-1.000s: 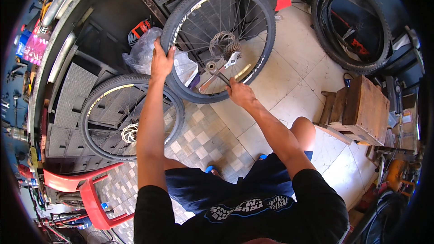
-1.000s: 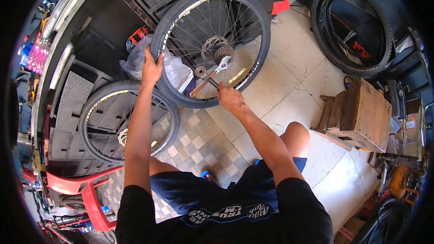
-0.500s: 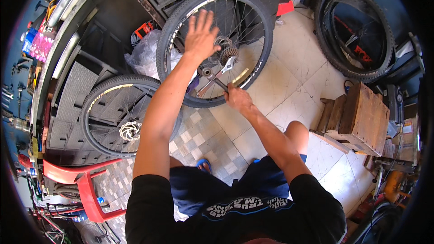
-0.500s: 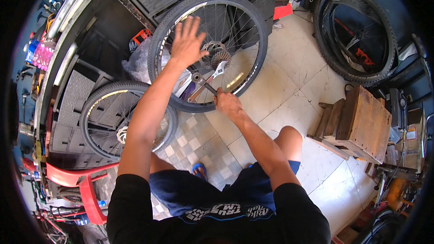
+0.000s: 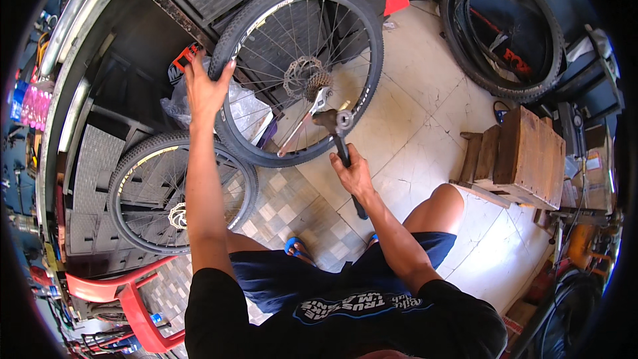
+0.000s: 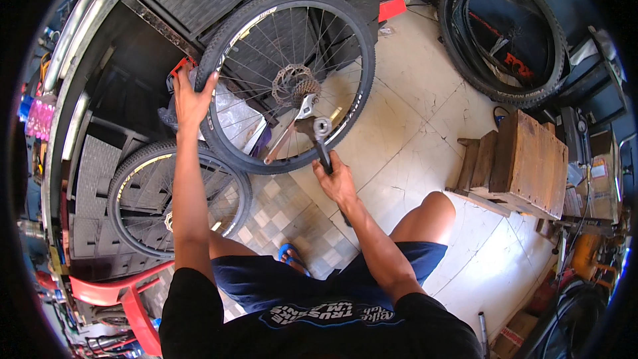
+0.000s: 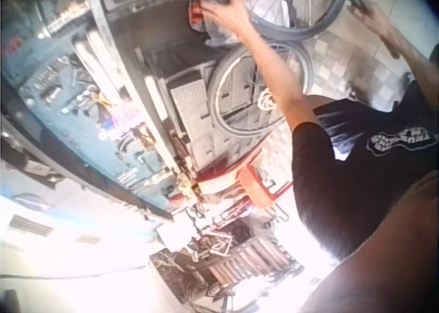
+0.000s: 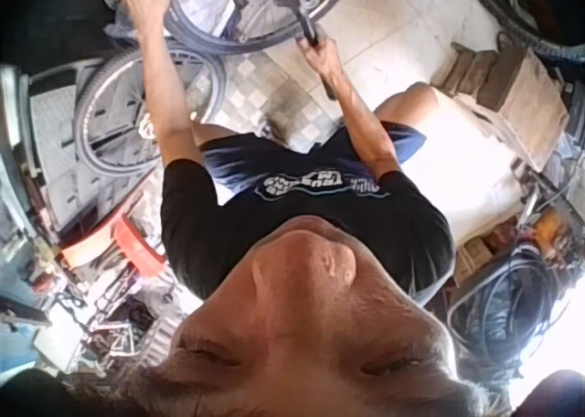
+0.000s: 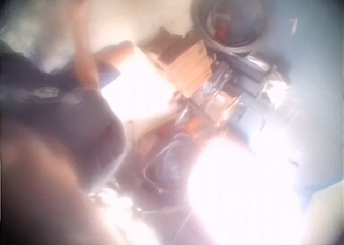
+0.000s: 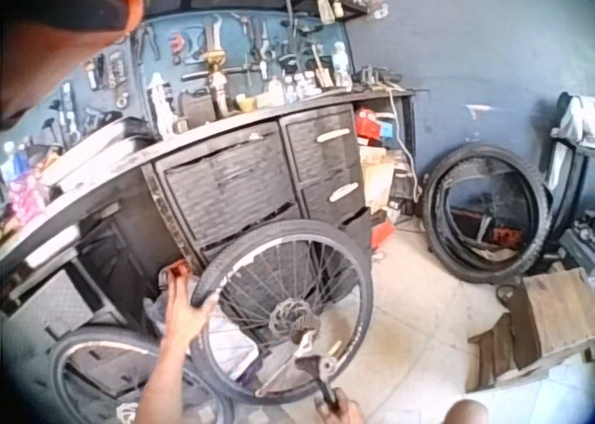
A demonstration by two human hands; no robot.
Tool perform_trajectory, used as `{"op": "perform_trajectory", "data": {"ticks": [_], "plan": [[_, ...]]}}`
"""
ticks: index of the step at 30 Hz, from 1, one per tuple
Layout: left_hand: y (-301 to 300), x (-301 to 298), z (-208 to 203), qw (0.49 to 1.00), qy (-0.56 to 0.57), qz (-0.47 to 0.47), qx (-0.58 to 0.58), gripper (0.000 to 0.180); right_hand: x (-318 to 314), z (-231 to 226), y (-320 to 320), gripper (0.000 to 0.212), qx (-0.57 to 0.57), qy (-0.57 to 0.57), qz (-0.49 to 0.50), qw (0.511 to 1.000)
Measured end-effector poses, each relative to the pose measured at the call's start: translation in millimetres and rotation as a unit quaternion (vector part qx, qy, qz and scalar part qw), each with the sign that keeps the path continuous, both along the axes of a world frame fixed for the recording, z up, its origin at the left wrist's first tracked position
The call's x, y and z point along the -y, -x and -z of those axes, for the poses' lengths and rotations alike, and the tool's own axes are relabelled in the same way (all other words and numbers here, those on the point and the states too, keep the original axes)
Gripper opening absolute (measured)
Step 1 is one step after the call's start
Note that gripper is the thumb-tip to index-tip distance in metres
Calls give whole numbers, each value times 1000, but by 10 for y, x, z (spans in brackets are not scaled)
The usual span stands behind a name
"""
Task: The person removes a bicycle wheel from a bike, then uses a wrench and a hammer to adjust and tighten components on the wheel's hub and cassette. The person works on the wheel while holding it between their legs and later places it on the floor to continue adjustments.
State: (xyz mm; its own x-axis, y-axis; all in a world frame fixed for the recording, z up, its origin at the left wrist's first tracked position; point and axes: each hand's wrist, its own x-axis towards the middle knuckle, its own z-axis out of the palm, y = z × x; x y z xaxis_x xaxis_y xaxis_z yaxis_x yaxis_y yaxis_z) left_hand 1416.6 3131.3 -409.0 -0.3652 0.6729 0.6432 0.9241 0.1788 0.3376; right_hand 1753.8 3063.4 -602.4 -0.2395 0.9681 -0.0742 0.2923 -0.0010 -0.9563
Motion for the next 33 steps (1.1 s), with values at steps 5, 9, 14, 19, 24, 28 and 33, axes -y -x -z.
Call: {"op": "perform_trajectory", "data": {"ticks": [5,9,14,19,24,28,33], "plan": [[286,307,241,986,144,6,90,78,251,-55,86,42,-121,134,98,979],[-609,429,-69,979,180,-28,89,82,237,-201,-99,46,-148,136,159,967],[-1514,698,-317,984,136,23,111,98,241,-368,-265,47,-132,148,157,967],[-2353,678,-558,954,201,92,202,103,147,-239,-494,48,-157,152,173,960],[-2467,335,-586,935,124,331,32,111,69,-59,-653,40,-173,150,180,957],[-2362,-330,-518,886,95,426,159,86,9,-51,-780,39,-202,165,204,944],[-2867,-287,-314,755,-11,421,503,78,-10,-47,-998,37,-215,169,216,937]]}}
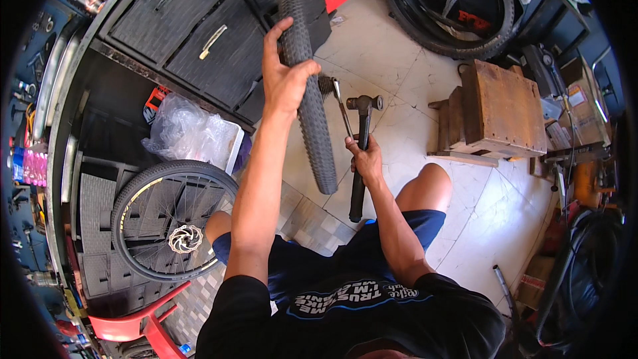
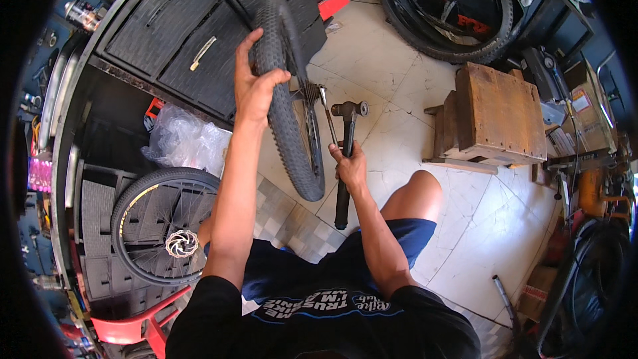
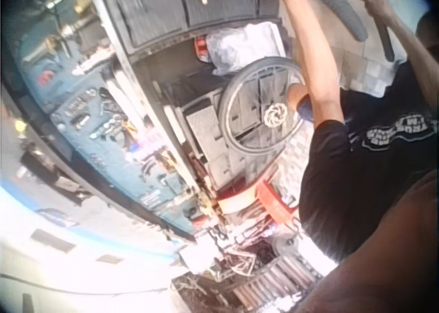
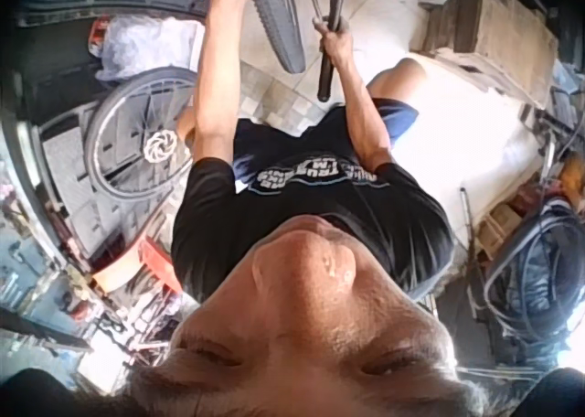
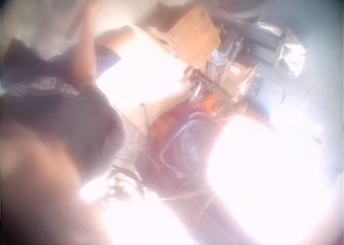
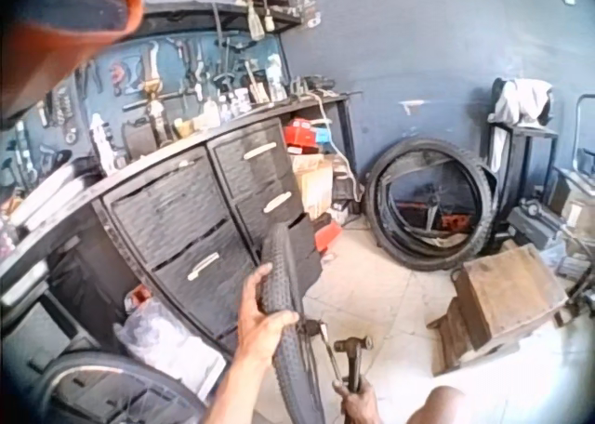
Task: The person removes a bicycle wheel from a bike, then uses a wrench and a hammer to adjust and tighten components on the wheel's hub and cassette. The person works on the wheel while holding it between their legs and later places it on the floor to continue adjustments.
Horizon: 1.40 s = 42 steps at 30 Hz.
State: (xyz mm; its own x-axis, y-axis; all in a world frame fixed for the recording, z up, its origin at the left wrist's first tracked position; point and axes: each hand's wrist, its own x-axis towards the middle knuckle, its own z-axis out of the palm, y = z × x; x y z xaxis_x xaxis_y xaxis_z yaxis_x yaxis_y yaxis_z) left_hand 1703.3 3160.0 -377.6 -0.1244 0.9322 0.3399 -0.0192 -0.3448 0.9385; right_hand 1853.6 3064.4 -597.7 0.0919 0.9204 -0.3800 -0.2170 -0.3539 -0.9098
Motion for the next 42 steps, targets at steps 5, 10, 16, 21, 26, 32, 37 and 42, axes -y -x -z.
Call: {"op": "perform_trajectory", "data": {"ticks": [5,10,16,21,26,32,37,42], "plan": [[-297,433,161,989,-92,-112,9,75,-46,66,-417,31,75,-7,-25,997],[-698,876,173,980,-81,-171,66,64,-465,-213,-1134,33,250,-42,-191,948],[-1000,1347,247,954,-51,-240,172,56,-982,-646,-1522,31,300,9,-403,865],[-775,1869,510,990,-80,-115,-2,89,-1240,-661,-1524,31,285,11,-445,849],[148,2095,350,816,-27,-193,-544,97,-1417,-734,-1512,34,336,20,-464,819],[726,1901,-461,718,-125,-124,-673,66,-1431,-876,-1313,34,379,-3,-493,783],[1058,1841,-533,795,-102,62,-594,45,-1382,-1028,-1177,32,382,-11,-507,773],[993,1939,-748,807,-76,100,-577,51,-1282,-896,-966,34,362,25,-549,753]]}}
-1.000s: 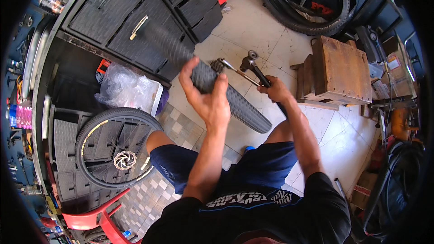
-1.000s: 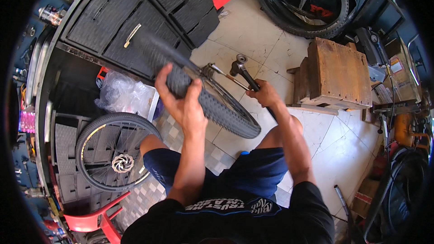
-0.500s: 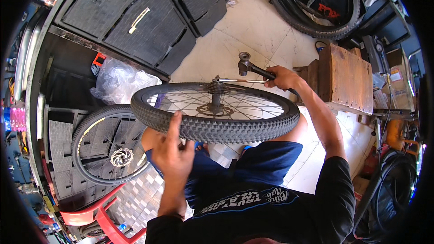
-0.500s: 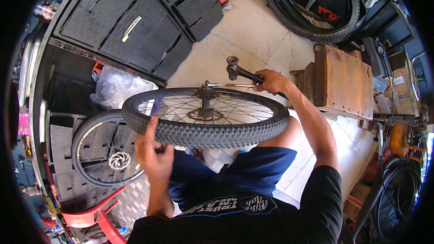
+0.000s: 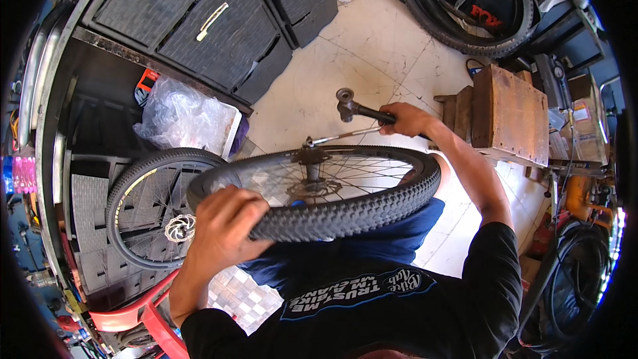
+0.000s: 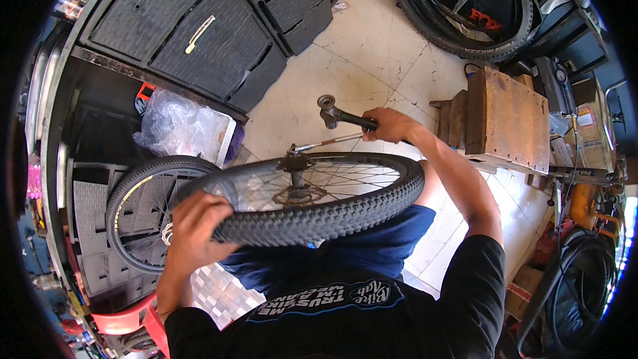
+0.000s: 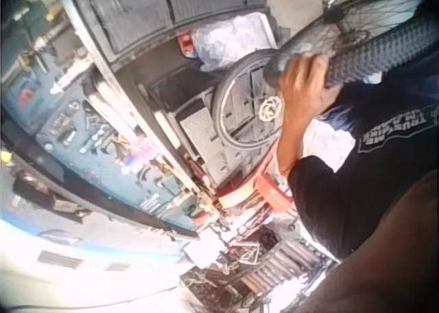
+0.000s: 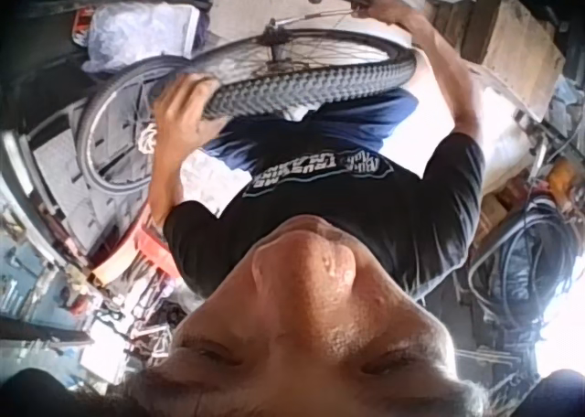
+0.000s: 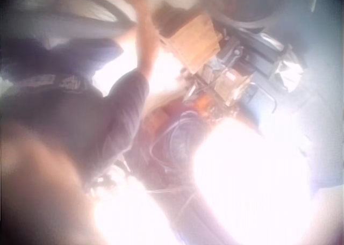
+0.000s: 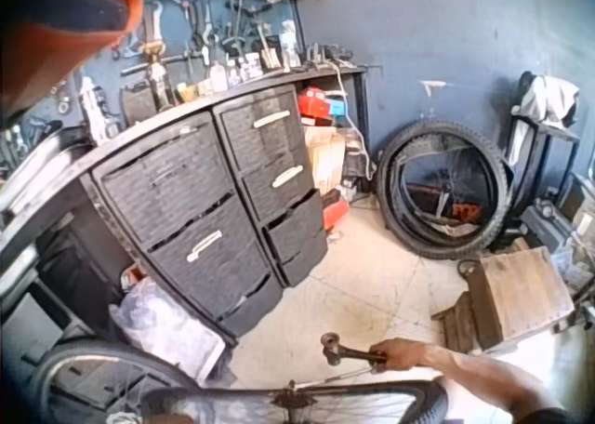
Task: The person removes a bicycle wheel from a bike, then uses a wrench and a hammer to adjust and tighten components on the wheel's hub and cassette. The person works on the wheel while holding it between their legs and later places it on the floor to continue adjustments.
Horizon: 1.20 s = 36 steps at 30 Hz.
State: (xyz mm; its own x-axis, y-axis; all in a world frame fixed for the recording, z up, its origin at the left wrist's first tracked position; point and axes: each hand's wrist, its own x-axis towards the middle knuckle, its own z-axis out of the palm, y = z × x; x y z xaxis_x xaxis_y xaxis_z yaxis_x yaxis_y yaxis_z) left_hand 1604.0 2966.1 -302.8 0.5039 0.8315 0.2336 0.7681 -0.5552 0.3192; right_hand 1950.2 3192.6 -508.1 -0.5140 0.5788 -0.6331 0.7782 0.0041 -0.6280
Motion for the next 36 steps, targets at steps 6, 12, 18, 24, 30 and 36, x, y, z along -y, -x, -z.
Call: {"op": "perform_trajectory", "data": {"ticks": [6,12,18,24,30,36], "plan": [[58,-224,-76,967,241,39,72,62,3,136,35,41,30,-104,-110,988],[430,-1359,750,952,300,47,-28,61,80,120,10,41,38,-103,-91,990],[177,-1579,1357,877,400,162,-209,79,320,-110,191,34,73,-114,-54,989],[357,-913,-273,955,272,100,-61,80,171,-173,109,33,120,-115,-30,986],[1000,-322,4,984,144,-70,-85,67,-233,-125,817,35,70,-85,-103,989],[836,-227,246,979,54,-194,32,55,-480,263,782,31,252,-104,-248,930]]}}
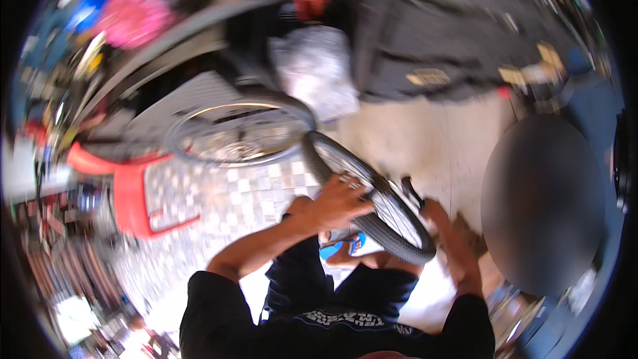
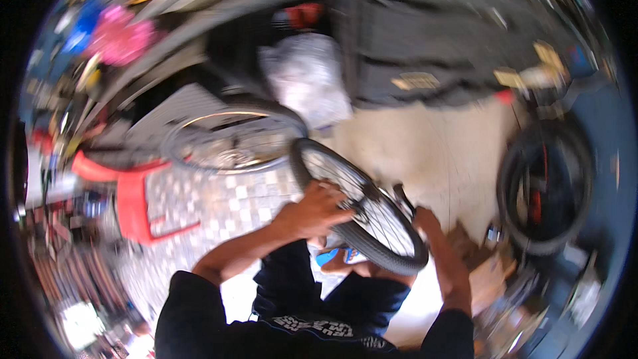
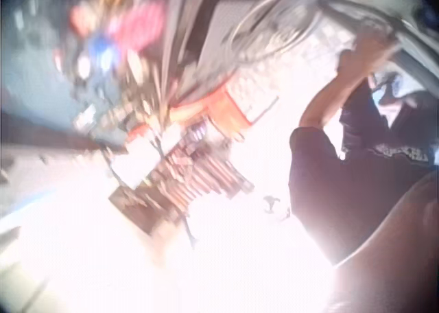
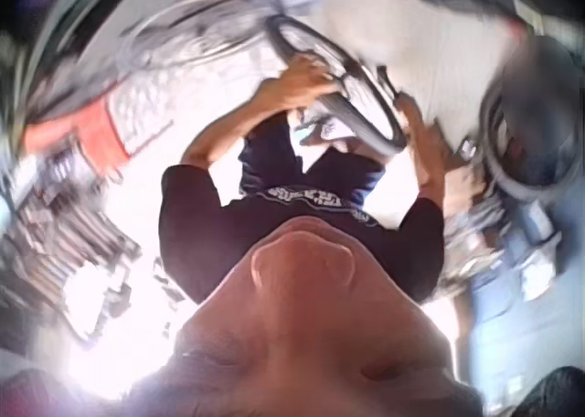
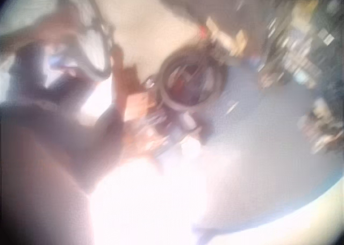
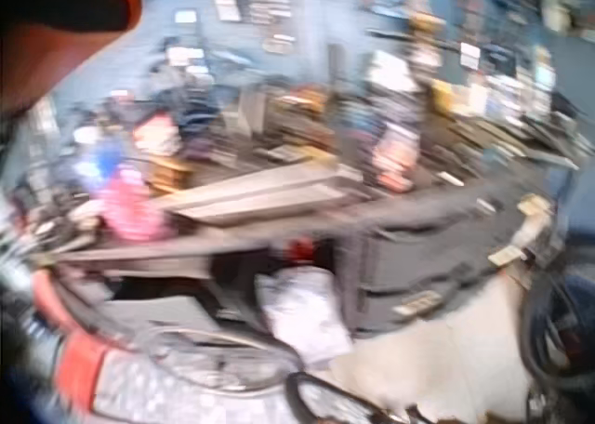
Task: The person removes a bicycle wheel from a bike, then uses a wrench and a hammer to adjust and tighten components on the wheel's hub and cassette. The person works on the wheel while holding it between their legs and later places it on the floor to continue adjustments.
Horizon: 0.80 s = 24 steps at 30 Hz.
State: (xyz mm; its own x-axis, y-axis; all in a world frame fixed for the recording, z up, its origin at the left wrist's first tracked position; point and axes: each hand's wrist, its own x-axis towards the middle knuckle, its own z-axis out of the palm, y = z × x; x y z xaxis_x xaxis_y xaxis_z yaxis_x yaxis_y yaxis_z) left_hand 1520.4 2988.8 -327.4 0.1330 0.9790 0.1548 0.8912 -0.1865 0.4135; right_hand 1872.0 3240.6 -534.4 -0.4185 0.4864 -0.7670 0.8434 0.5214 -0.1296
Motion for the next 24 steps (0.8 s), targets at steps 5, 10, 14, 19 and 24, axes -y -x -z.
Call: {"op": "perform_trajectory", "data": {"ticks": [5,10,14,19,24], "plan": [[-581,354,-203,940,46,-336,19,43,346,16,400,27,25,-10,-117,993],[-1731,534,-18,583,-40,-649,487,83,352,11,705,23,31,125,48,990],[-2328,-96,-262,524,-14,-687,504,111,173,40,1085,28,-58,115,-17,992],[-2528,-326,-89,430,-30,-729,532,113,186,-47,1190,35,29,67,-179,981],[-2350,-157,-125,494,-10,-704,509,108,-253,317,1219,15,-20,30,-190,981]]}}
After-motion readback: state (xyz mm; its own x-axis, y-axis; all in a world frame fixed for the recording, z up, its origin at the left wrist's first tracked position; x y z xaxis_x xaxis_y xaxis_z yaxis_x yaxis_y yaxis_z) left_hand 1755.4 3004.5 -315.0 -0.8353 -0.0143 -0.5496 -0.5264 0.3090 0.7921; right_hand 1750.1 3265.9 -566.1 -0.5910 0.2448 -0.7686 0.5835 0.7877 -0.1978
